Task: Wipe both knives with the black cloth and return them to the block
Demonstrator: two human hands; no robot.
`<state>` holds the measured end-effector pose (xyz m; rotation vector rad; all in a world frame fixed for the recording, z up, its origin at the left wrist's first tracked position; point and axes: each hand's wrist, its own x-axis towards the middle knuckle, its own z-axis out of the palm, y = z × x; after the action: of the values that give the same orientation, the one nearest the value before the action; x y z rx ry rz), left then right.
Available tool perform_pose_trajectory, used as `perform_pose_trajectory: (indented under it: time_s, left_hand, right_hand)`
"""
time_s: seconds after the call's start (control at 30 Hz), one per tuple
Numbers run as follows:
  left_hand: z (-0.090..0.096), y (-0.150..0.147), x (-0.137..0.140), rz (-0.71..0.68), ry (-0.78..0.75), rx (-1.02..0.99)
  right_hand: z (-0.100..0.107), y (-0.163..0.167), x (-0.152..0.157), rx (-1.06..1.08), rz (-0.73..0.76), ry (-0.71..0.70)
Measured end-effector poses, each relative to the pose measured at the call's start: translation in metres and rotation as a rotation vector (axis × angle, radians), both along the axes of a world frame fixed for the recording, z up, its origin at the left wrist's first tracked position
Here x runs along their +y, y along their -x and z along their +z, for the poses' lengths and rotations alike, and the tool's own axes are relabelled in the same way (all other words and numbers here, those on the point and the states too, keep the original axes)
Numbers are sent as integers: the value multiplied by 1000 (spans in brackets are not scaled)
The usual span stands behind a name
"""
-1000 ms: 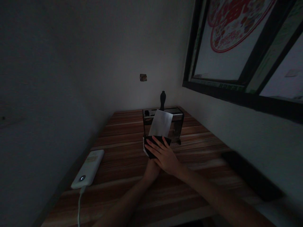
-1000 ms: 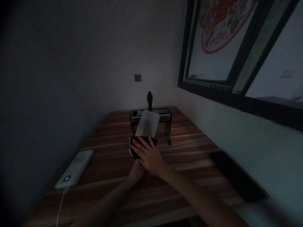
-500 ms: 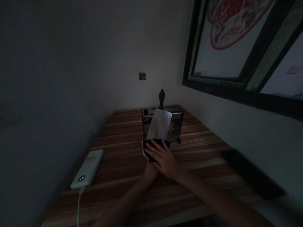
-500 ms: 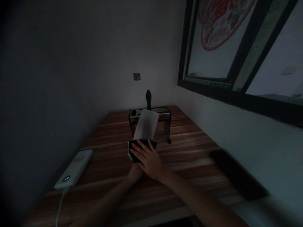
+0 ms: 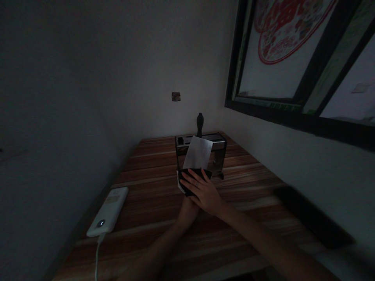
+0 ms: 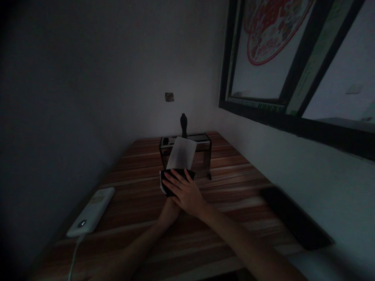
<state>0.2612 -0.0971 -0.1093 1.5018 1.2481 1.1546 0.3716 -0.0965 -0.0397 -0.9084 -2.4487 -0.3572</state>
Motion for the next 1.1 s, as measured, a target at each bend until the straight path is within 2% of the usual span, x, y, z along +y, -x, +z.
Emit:
perform_pose_trajectory:
  time_s: [0.27, 0.43, 0.67, 1.1]
  left_hand:
    - [21, 0, -6, -95, -56, 23]
    - [21, 1, -5, -71, -38, 106]
    - [21, 2, -7, -94, -24, 87]
    - [27, 0, -10, -87, -14, 96]
  right_hand:
    - [26, -5, 30, 79, -105, -74]
    - [44, -9, 48, 143, -150, -112]
    - [64, -14, 69, 200, -190, -172]
    - [67, -14, 75, 229, -227, -192]
